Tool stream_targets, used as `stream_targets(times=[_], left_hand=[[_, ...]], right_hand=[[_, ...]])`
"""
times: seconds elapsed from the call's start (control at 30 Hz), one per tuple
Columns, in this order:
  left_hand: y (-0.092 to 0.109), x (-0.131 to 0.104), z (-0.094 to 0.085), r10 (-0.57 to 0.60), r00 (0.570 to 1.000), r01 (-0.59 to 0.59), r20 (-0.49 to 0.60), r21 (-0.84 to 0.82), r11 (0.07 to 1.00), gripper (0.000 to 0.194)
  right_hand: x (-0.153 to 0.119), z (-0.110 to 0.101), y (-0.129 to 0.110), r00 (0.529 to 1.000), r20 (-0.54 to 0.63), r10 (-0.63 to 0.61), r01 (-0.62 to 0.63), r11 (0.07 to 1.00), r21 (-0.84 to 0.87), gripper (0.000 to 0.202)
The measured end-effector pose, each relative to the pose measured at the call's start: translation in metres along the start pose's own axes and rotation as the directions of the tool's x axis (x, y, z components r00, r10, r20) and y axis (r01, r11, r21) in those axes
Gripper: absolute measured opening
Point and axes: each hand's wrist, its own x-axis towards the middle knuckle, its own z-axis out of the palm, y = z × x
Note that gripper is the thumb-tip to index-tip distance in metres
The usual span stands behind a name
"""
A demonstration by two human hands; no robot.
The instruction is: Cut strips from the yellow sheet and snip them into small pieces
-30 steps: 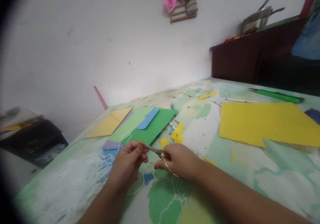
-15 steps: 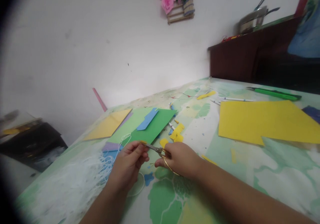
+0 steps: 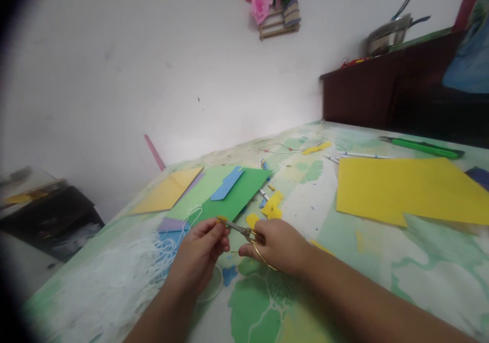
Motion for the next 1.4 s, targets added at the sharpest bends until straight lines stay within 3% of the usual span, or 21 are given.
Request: stream_targets(times=[0.9,1.4], left_hand=[[-0.0035,0.0013,-0.0036,0.045,0.997,-0.035,-0.063,0.150,0.988,0.012],[-0.0051,0.0016,-0.0004,0.030,0.998,-0.027,-0.058,0.060,0.998,0.014]], right_hand=[[-0.0017,-0.0005,-0.0032,0.999,0.042,0.024,-0.022,0.999,-0.042,0.036],[-0.0015,-0.0025,-0.0037,0.997,0.070,0.046,-0.042,0.997,-0.057,0.039]])
